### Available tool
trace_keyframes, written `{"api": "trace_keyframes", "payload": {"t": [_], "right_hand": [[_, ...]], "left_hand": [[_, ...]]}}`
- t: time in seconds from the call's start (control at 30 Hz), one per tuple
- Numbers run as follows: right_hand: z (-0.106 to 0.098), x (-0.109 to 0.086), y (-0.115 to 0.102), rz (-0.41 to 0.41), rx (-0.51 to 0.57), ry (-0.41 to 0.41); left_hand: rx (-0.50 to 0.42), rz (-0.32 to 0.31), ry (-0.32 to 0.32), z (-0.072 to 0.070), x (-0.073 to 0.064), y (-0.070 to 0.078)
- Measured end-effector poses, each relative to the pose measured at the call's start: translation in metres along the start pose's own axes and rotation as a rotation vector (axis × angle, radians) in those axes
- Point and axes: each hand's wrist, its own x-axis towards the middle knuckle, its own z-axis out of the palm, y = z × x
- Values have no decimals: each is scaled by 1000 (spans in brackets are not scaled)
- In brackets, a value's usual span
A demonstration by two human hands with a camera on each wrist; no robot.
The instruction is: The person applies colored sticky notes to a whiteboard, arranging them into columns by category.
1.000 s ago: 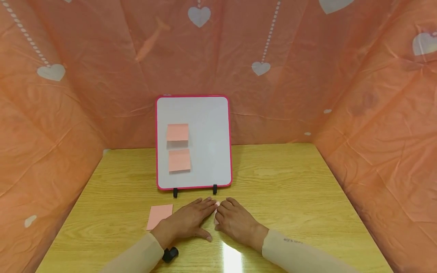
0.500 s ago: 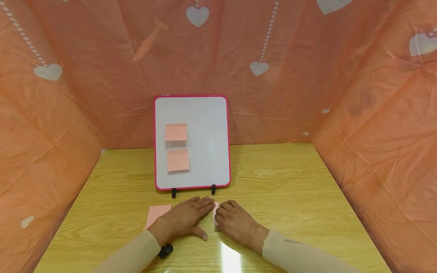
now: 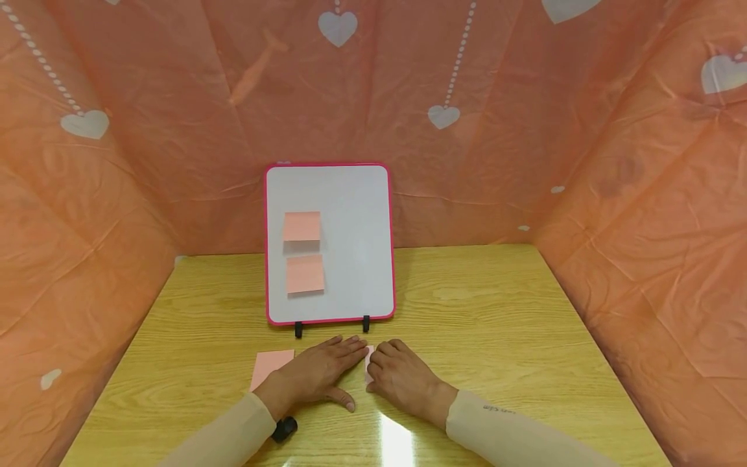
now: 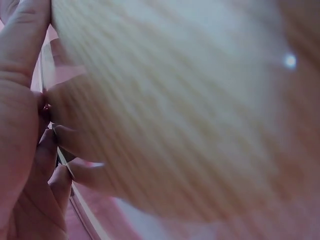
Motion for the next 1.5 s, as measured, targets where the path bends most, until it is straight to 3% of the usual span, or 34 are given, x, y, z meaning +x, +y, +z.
{"api": "trace_keyframes", "payload": {"t": [0.57,0.93,1.5], "right_hand": [[2,0,-1,10,34,31],[2,1,0,4,-53,117],[1,8,11,-37,-65,143]], "left_hand": [[-26,-12,-17,-1,-1,1],[-33,-7,1,1,0,0],[-37,-13,-6,-1,0,1]]}}
